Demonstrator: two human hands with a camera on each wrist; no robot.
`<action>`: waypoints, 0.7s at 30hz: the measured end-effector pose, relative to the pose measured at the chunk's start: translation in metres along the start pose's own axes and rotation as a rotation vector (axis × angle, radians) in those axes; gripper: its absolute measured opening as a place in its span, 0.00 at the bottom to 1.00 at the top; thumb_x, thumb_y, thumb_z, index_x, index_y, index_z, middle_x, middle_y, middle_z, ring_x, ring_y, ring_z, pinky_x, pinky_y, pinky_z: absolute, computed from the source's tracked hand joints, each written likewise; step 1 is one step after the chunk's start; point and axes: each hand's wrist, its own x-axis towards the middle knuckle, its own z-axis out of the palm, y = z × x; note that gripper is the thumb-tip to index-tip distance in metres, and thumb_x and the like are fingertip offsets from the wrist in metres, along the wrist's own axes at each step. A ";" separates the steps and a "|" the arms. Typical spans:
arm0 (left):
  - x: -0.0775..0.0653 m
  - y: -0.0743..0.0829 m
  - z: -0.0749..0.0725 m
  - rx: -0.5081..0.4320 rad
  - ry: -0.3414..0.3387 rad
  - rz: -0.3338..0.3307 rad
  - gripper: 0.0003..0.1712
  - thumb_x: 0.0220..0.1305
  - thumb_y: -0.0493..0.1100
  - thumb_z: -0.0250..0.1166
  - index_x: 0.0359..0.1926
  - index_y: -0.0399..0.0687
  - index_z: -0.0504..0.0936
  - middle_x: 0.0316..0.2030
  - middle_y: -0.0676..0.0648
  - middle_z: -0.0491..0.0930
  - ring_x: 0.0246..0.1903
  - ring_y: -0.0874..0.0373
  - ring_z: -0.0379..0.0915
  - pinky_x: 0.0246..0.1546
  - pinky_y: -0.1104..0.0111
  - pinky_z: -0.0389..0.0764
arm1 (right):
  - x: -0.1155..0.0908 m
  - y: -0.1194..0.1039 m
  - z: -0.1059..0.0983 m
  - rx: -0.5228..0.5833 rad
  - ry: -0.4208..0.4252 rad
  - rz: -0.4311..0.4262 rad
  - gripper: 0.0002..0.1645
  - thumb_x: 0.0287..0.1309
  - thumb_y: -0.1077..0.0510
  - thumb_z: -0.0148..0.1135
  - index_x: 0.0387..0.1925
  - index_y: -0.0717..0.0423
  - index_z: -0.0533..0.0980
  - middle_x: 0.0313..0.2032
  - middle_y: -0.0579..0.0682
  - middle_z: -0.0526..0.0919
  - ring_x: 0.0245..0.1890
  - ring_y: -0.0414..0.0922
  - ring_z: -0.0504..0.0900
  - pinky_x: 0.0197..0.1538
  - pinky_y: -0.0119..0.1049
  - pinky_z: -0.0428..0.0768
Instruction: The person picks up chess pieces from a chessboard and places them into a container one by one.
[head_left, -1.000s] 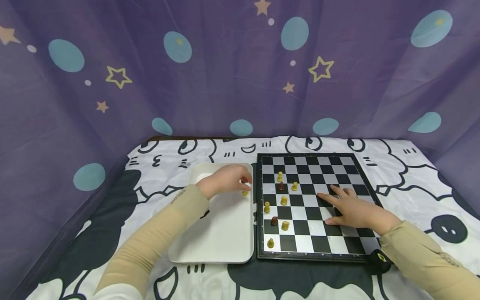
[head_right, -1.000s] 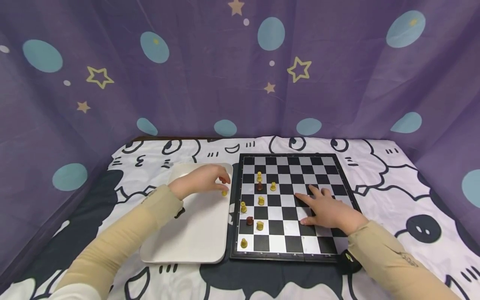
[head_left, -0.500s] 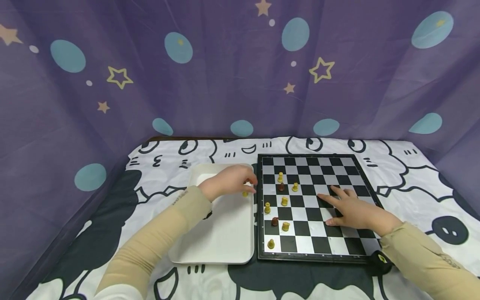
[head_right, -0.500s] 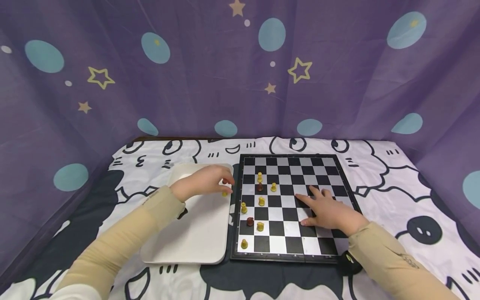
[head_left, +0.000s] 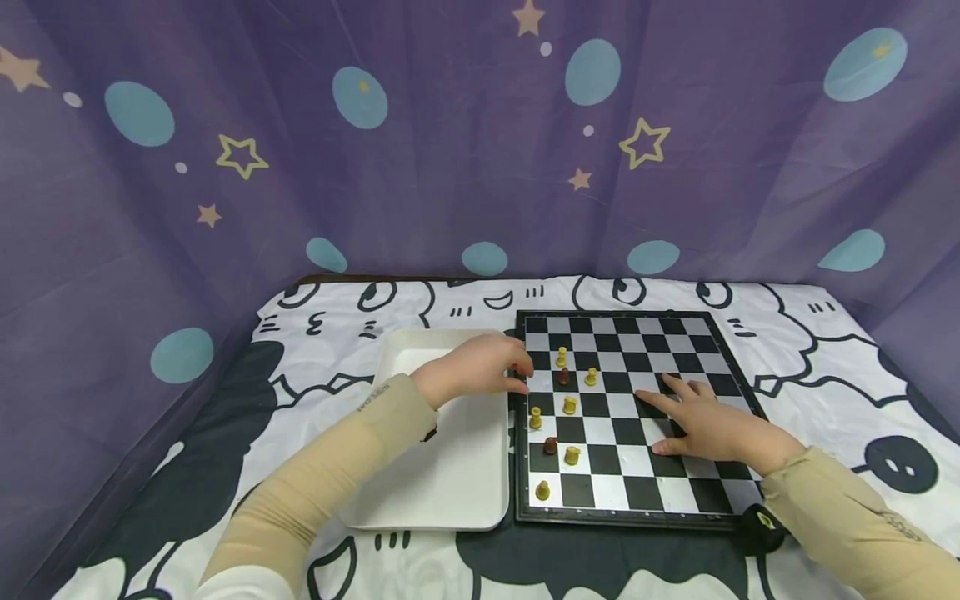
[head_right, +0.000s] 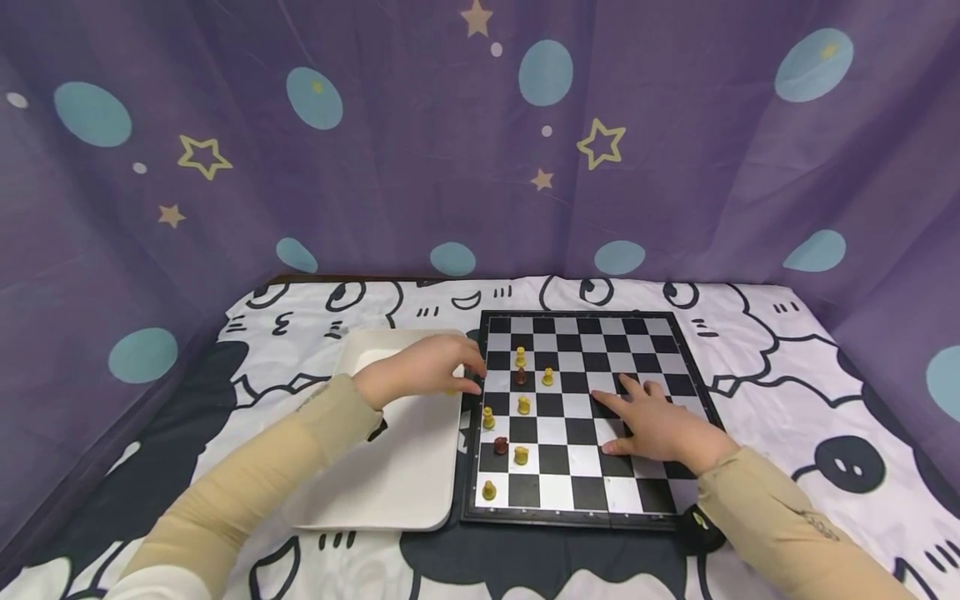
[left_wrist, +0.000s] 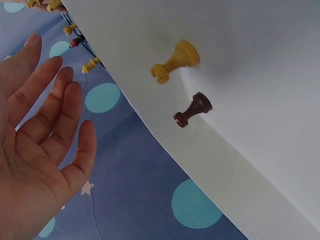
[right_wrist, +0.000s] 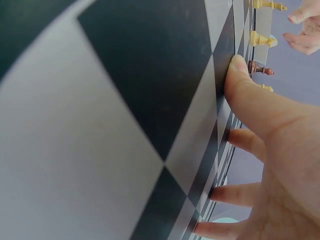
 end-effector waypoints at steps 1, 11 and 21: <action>0.000 0.001 0.000 0.006 -0.002 0.003 0.15 0.57 0.47 0.68 0.43 0.45 0.85 0.39 0.50 0.82 0.39 0.56 0.78 0.44 0.67 0.77 | 0.000 0.000 0.000 0.000 -0.001 0.000 0.49 0.46 0.31 0.62 0.67 0.49 0.63 0.65 0.73 0.55 0.60 0.76 0.57 0.47 0.69 0.71; 0.003 0.011 -0.001 0.012 -0.029 0.057 0.14 0.57 0.47 0.69 0.42 0.44 0.85 0.39 0.48 0.82 0.38 0.55 0.78 0.41 0.68 0.77 | -0.001 -0.001 0.000 0.004 0.006 -0.004 0.49 0.47 0.31 0.63 0.67 0.49 0.63 0.65 0.73 0.55 0.60 0.76 0.57 0.47 0.69 0.71; 0.006 0.009 0.007 0.022 -0.076 0.083 0.12 0.58 0.48 0.67 0.40 0.48 0.86 0.38 0.50 0.81 0.38 0.57 0.77 0.40 0.70 0.76 | -0.001 0.000 0.001 0.006 0.010 -0.008 0.49 0.47 0.31 0.62 0.67 0.48 0.63 0.65 0.73 0.55 0.60 0.76 0.57 0.47 0.69 0.71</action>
